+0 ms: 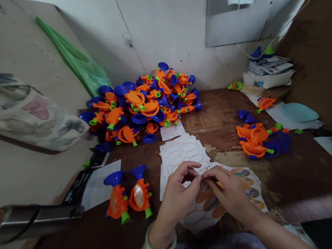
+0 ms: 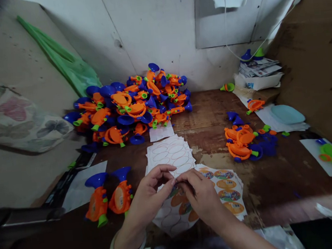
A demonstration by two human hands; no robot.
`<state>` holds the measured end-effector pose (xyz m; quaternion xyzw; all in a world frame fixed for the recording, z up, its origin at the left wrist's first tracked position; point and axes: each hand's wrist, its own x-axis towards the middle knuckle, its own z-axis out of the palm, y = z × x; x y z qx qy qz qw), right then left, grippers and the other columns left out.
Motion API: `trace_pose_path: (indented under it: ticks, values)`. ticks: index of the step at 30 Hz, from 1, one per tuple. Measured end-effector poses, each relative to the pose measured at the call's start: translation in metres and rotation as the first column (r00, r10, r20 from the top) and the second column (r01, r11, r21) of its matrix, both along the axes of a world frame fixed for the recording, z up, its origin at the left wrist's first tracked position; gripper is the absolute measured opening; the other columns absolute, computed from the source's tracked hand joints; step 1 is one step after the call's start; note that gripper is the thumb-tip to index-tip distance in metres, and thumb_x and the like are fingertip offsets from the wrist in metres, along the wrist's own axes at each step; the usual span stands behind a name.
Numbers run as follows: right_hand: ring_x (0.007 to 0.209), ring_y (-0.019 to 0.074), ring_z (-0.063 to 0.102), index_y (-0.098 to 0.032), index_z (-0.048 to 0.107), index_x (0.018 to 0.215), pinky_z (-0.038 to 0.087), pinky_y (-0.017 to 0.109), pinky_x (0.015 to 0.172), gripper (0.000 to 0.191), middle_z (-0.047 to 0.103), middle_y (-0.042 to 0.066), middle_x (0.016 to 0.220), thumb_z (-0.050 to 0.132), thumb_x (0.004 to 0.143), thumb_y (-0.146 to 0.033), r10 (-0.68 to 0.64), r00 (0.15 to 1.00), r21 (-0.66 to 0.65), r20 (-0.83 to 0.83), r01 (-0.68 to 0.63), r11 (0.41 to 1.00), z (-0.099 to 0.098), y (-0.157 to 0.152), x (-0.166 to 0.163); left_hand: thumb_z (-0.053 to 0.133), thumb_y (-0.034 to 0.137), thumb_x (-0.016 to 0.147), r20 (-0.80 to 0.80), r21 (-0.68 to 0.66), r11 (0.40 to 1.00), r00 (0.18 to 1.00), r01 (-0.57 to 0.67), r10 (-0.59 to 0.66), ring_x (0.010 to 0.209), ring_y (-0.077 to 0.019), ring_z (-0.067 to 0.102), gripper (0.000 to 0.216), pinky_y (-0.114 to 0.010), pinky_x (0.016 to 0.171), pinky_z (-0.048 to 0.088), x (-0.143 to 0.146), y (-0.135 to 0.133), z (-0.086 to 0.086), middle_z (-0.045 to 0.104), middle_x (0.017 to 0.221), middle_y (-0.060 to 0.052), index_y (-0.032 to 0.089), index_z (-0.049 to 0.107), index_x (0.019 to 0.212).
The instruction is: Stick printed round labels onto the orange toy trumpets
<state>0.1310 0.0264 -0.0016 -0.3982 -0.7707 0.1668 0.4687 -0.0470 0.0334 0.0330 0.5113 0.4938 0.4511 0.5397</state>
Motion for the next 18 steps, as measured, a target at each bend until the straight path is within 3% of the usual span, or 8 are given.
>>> trace_pose_path:
  ticks: [4,8,13,14,16,18]
  values:
    - [0.077,0.0154,0.076,-0.025,0.076,0.11,0.062,0.022,0.068,0.027,0.078,0.002,0.089,0.053,0.109,-0.012,-0.021,0.999,0.149,0.032,0.016,0.989,-0.002,-0.004,0.001,0.075,0.029,0.074,0.088,-0.034,0.999,0.996,0.0,0.003,0.069,-0.0136,0.06,0.02,-0.026,0.067,0.047,0.002,-0.001,-0.002,0.066,0.074,0.002,0.02,0.076,0.093]
    - [0.066,0.0147,0.069,-0.029,0.08,0.105,0.058,0.025,0.063,0.026,0.074,-0.002,0.078,0.057,0.109,-0.016,-0.031,0.997,0.166,0.071,0.019,0.986,-0.007,-0.018,0.002,0.076,0.03,0.074,0.13,-0.091,0.996,0.991,-0.019,0.031,0.062,-0.0113,0.052,0.02,-0.024,0.063,0.043,0.003,0.003,-0.004,0.061,0.072,0.004,0.02,0.074,0.091]
    - [0.093,0.0184,0.069,-0.042,0.078,0.092,0.059,0.036,0.105,0.034,0.079,-0.01,0.093,0.067,0.099,-0.011,-0.036,0.959,0.465,0.281,-0.103,0.879,0.001,-0.037,0.011,0.078,0.034,0.073,0.077,-0.009,0.983,0.98,-0.185,0.185,0.067,-0.0135,0.056,0.029,-0.025,0.063,0.044,-0.004,0.019,-0.006,0.063,0.075,0.003,0.021,0.068,0.096]
    - [0.101,0.019,0.069,-0.044,0.079,0.096,0.058,0.037,0.11,0.034,0.078,-0.01,0.099,0.07,0.098,-0.012,-0.047,0.962,0.463,0.269,-0.086,0.882,0.003,-0.036,0.014,0.079,0.035,0.073,0.072,0.007,0.984,0.982,-0.176,0.176,0.067,-0.0139,0.056,0.03,-0.025,0.062,0.044,-0.005,0.021,-0.006,0.063,0.075,0.003,0.021,0.067,0.097]
    - [0.12,0.0235,0.067,-0.046,0.075,0.126,0.06,0.042,0.112,0.042,0.072,-0.002,0.125,0.073,0.098,-0.015,-0.097,0.977,0.391,0.19,0.016,0.92,0.005,-0.027,0.018,0.078,0.034,0.075,0.064,0.03,0.993,0.991,-0.118,0.116,0.068,-0.0146,0.058,0.031,-0.026,0.062,0.045,-0.005,0.025,-0.007,0.065,0.077,0.002,0.022,0.065,0.1]
    - [0.124,0.0261,0.07,-0.041,0.052,0.159,0.067,0.042,0.1,0.065,0.058,0.009,0.15,0.069,0.101,-0.016,-0.098,0.988,0.265,0.116,0.064,0.962,0.001,-0.013,0.02,0.077,0.035,0.078,0.047,0.055,0.996,0.996,-0.076,0.074,0.071,-0.0154,0.061,0.029,-0.026,0.065,0.048,-0.004,0.025,-0.008,0.067,0.08,0.001,0.022,0.065,0.101]
